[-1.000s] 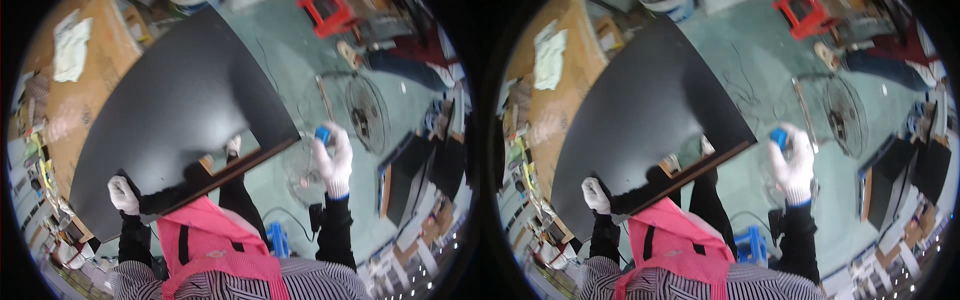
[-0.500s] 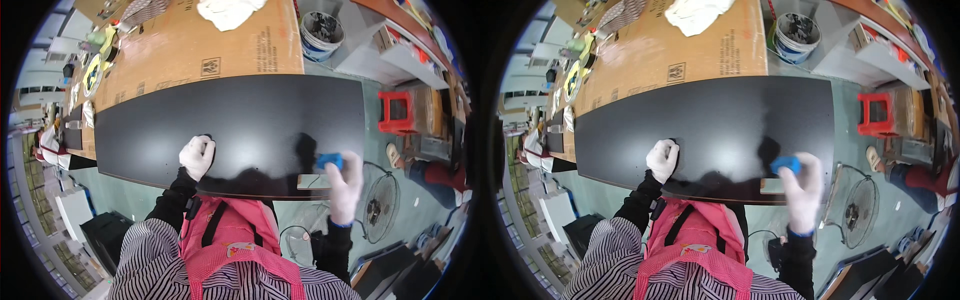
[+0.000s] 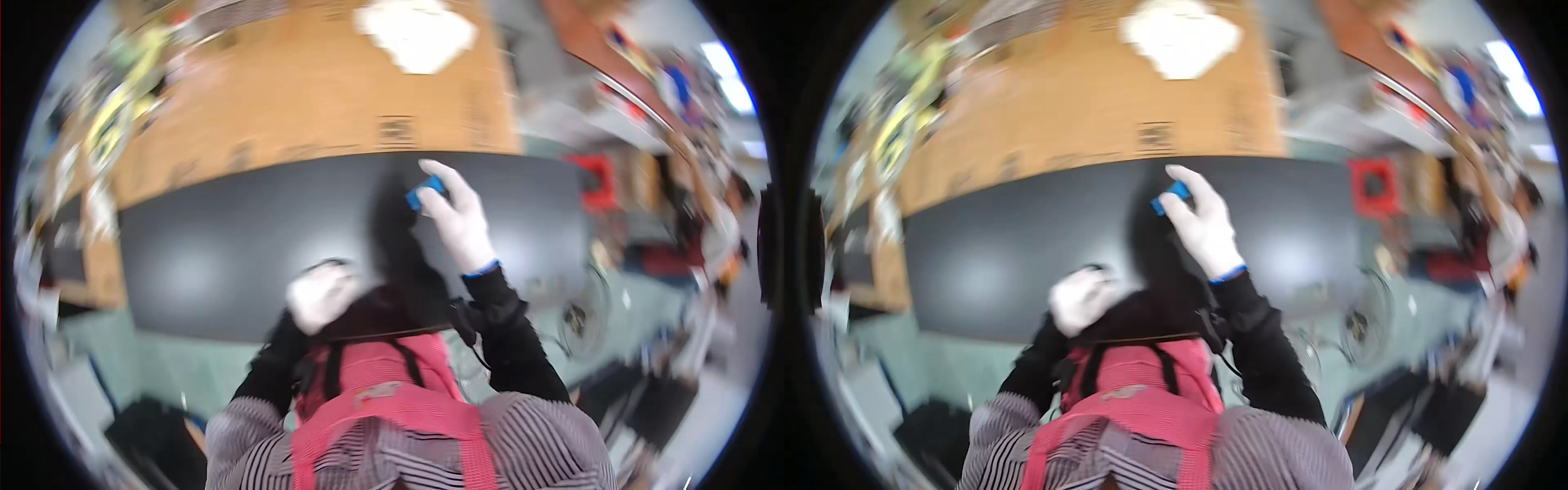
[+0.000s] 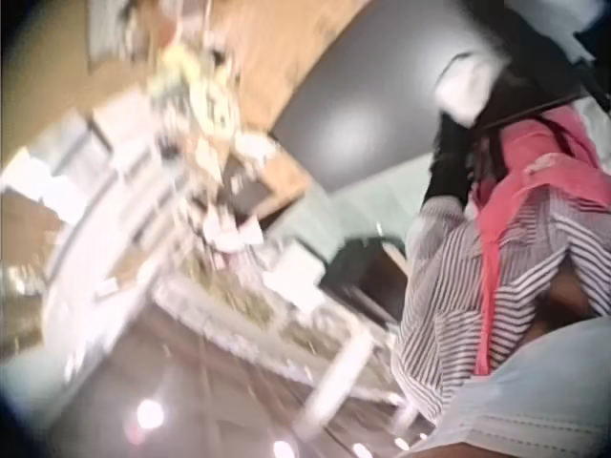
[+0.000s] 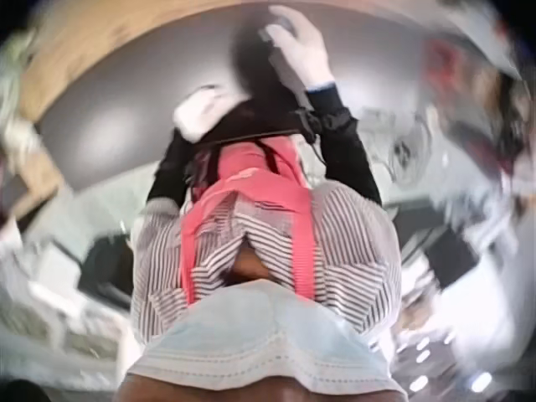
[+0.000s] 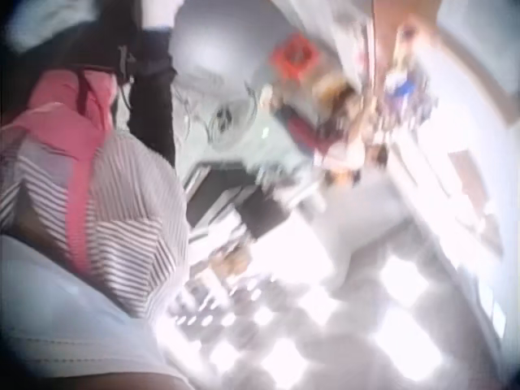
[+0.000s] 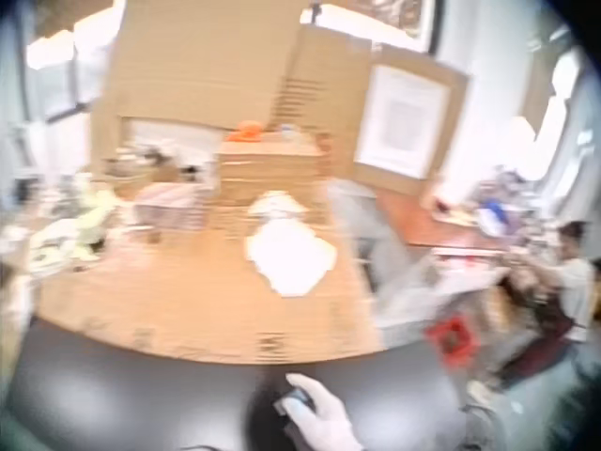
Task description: Finishing, wiping, and stacking furniture panels in a manufacturing environment.
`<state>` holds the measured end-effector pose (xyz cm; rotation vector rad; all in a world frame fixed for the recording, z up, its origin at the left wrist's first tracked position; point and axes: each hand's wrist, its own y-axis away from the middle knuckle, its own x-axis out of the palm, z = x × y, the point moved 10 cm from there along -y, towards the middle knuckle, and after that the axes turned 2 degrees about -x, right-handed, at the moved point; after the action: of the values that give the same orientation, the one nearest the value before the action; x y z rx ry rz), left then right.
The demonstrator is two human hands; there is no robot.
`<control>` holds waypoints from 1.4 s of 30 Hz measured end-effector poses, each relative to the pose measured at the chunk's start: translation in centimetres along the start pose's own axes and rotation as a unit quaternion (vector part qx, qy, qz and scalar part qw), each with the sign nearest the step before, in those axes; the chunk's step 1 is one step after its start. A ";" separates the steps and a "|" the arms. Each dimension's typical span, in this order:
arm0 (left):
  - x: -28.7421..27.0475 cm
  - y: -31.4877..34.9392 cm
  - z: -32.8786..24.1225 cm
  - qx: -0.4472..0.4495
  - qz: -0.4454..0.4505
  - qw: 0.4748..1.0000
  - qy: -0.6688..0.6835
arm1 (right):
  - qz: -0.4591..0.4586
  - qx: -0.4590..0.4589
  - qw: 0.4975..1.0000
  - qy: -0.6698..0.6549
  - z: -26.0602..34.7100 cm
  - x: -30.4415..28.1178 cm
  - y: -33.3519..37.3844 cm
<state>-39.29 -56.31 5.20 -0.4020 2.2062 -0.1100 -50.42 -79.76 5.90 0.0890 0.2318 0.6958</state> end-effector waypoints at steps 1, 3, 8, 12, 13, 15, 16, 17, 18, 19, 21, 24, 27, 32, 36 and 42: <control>-0.2 1.5 3.6 -0.078 0.015 0.996 -0.047 | -0.092 0.016 0.993 0.075 -0.7 -3.8 0.3; -2.9 1.9 6.2 -0.126 -0.060 0.990 -0.012 | -0.225 -0.001 0.953 0.203 -0.9 -13.0 1.5; 2.0 -3.6 4.3 -0.185 -0.070 0.979 0.057 | -0.408 -0.018 0.911 0.067 -5.8 -39.7 5.5; 7.5 -8.4 0.3 -0.193 -0.101 0.975 -0.040 | -0.317 0.011 0.947 -0.057 -12.0 -44.1 -1.4; 8.4 -9.4 -0.2 -0.191 -0.100 0.976 -0.026 | -0.310 0.013 0.950 -0.026 -12.8 -44.7 -2.5; 8.4 -9.9 -1.1 -0.173 -0.123 0.976 -0.042 | -0.284 0.006 0.958 -0.032 -13.9 -44.4 -5.3; 8.6 -9.4 -0.3 -0.182 -0.126 0.974 -0.048 | -0.284 0.011 0.958 -0.041 -14.6 -44.6 -6.2; 8.9 -9.1 0.0 -0.173 -0.128 0.974 -0.067 | -0.271 -0.006 0.962 -0.044 -14.8 -44.6 -7.1; 9.1 -9.1 -0.2 -0.164 -0.127 0.975 -0.083 | -0.259 -0.022 0.965 -0.046 -14.9 -44.5 -7.6; 9.2 -9.3 -0.5 -0.164 -0.121 0.975 -0.089 | -0.257 -0.021 0.965 -0.053 -14.8 -44.3 -7.5; 9.5 -9.3 -0.4 -0.197 -0.105 0.968 -0.113 | -0.262 -0.019 0.964 -0.036 -15.1 -44.6 -7.4; 9.3 -9.5 -1.2 -0.159 -0.124 0.973 -0.110 | -0.276 -0.029 0.960 -0.025 -15.0 -44.5 -5.7; 9.6 -8.9 -0.5 -0.175 -0.119 0.972 -0.099 | -0.294 -0.004 0.955 -0.046 -14.7 -43.7 -1.3; 10.5 -8.5 -0.2 -0.189 -0.115 0.973 -0.062 | -0.315 0.070 0.946 0.007 -15.6 -43.4 10.5; 10.7 -7.9 1.3 -0.197 -0.118 0.973 0.027 | -0.341 0.143 0.929 0.019 -17.8 -43.1 22.6; 11.0 -8.5 1.8 -0.269 -0.060 0.958 -0.077 | -0.445 0.239 0.860 -0.069 -18.1 -42.7 38.1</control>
<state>-42.05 -67.81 -2.37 -0.8152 2.0315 0.4529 -110.27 -78.02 2.13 0.4738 0.2707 -0.3108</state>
